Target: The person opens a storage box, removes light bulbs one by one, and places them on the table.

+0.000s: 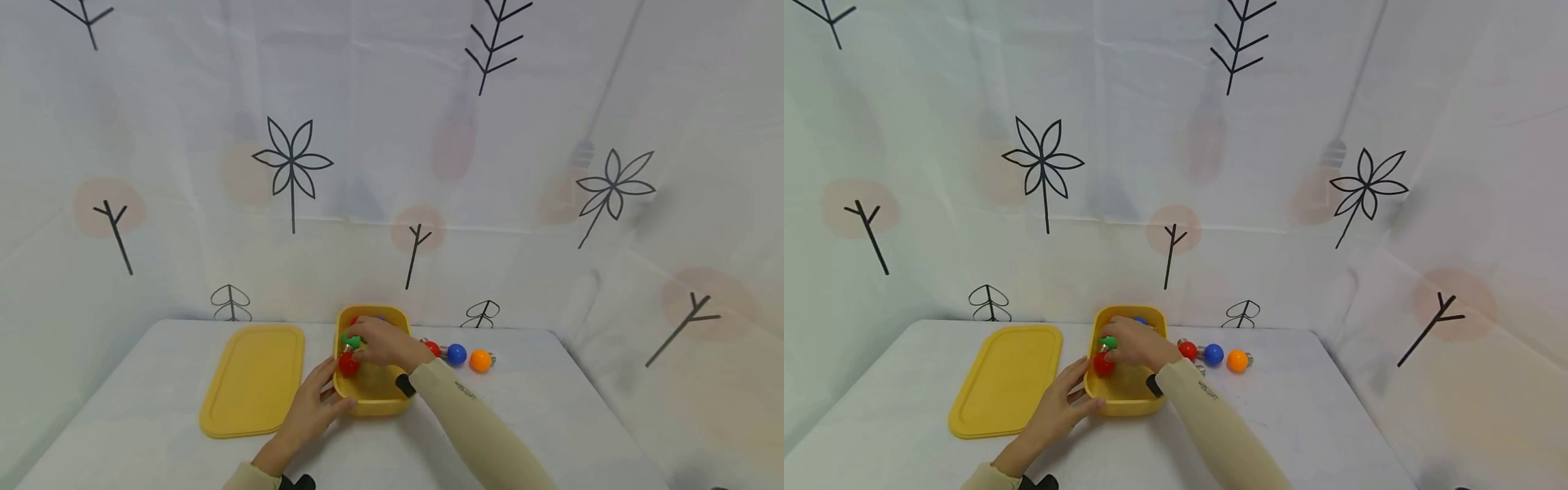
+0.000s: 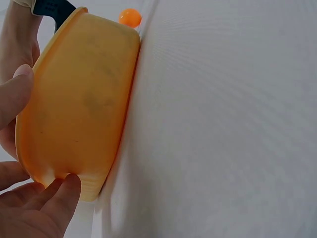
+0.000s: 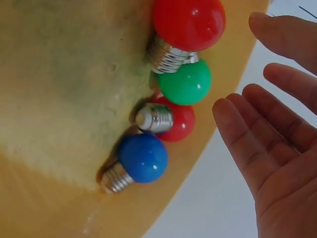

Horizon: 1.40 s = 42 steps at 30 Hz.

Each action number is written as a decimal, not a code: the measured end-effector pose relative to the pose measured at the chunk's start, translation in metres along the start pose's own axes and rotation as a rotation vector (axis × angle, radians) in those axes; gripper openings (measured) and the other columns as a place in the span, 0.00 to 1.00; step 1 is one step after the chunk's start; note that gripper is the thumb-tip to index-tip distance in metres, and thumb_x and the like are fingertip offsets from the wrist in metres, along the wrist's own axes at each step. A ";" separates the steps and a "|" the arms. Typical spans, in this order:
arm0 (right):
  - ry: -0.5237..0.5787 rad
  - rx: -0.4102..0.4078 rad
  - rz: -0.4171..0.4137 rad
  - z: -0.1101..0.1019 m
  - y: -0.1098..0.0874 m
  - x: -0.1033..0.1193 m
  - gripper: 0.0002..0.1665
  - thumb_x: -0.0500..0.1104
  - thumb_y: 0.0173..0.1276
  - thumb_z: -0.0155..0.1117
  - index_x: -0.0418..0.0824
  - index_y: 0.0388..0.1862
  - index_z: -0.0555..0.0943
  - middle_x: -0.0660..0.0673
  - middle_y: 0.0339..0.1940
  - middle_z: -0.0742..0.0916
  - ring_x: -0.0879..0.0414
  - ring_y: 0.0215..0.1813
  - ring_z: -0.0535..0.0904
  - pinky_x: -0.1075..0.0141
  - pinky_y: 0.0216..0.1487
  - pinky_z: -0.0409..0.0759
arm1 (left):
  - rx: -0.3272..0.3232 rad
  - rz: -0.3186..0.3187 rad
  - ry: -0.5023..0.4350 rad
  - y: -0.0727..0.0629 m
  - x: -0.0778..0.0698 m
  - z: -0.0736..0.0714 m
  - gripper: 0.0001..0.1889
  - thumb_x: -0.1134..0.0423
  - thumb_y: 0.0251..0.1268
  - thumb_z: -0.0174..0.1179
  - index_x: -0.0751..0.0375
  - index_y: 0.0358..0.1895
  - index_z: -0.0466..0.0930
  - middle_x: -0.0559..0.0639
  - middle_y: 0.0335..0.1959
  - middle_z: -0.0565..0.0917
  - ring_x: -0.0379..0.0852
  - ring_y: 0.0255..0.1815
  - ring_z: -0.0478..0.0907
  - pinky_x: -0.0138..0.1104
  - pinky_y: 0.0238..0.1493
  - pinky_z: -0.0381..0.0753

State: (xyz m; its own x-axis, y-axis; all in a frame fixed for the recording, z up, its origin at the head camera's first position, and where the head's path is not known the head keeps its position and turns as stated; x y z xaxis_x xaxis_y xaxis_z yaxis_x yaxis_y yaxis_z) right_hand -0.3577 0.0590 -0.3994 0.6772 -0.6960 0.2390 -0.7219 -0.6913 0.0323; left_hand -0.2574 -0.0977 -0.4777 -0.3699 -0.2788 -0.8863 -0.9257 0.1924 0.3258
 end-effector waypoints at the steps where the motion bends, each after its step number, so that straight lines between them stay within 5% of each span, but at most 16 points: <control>1: -0.005 0.006 -0.007 0.000 0.001 0.000 0.23 0.48 0.62 0.69 0.47 0.57 0.80 0.49 0.50 0.80 0.57 0.47 0.75 0.70 0.56 0.76 | -0.001 0.003 0.001 0.000 0.000 0.000 0.42 0.62 0.55 0.70 0.70 0.71 0.59 0.63 0.72 0.59 0.59 0.68 0.64 0.43 0.59 0.75; 9: -0.022 0.071 0.004 0.007 0.007 0.003 0.20 0.48 0.59 0.72 0.52 0.52 0.83 0.52 0.46 0.81 0.62 0.44 0.73 0.70 0.52 0.78 | -0.006 0.023 -0.004 0.000 0.001 0.001 0.41 0.63 0.54 0.70 0.70 0.70 0.59 0.64 0.71 0.60 0.60 0.68 0.64 0.43 0.58 0.75; 18: 0.003 0.127 0.003 0.015 0.011 0.004 0.18 0.50 0.59 0.72 0.55 0.49 0.83 0.58 0.48 0.81 0.63 0.50 0.74 0.68 0.58 0.76 | -0.002 0.008 -0.001 0.000 0.000 0.002 0.42 0.62 0.54 0.71 0.71 0.70 0.59 0.63 0.71 0.60 0.59 0.68 0.64 0.42 0.58 0.75; 42: 0.036 0.153 0.038 0.025 0.014 -0.002 0.22 0.46 0.57 0.74 0.55 0.52 0.81 0.61 0.43 0.80 0.66 0.46 0.74 0.69 0.55 0.78 | -0.007 0.003 0.010 0.001 -0.001 0.000 0.41 0.62 0.54 0.70 0.70 0.70 0.60 0.62 0.71 0.61 0.58 0.68 0.65 0.41 0.58 0.76</control>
State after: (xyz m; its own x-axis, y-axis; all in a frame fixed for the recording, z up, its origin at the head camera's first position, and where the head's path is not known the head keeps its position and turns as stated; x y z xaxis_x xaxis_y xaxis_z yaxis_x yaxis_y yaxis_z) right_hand -0.3657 0.0458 -0.4240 0.6424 -0.7163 0.2724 -0.7146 -0.6883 -0.1250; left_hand -0.2577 -0.0977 -0.4769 -0.3735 -0.2872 -0.8821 -0.9251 0.1862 0.3310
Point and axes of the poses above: each hand's wrist, its own y-axis towards the middle knuckle, its own z-axis out of the palm, x = y × z, the point moved 2 cm from there along y, towards the middle knuckle
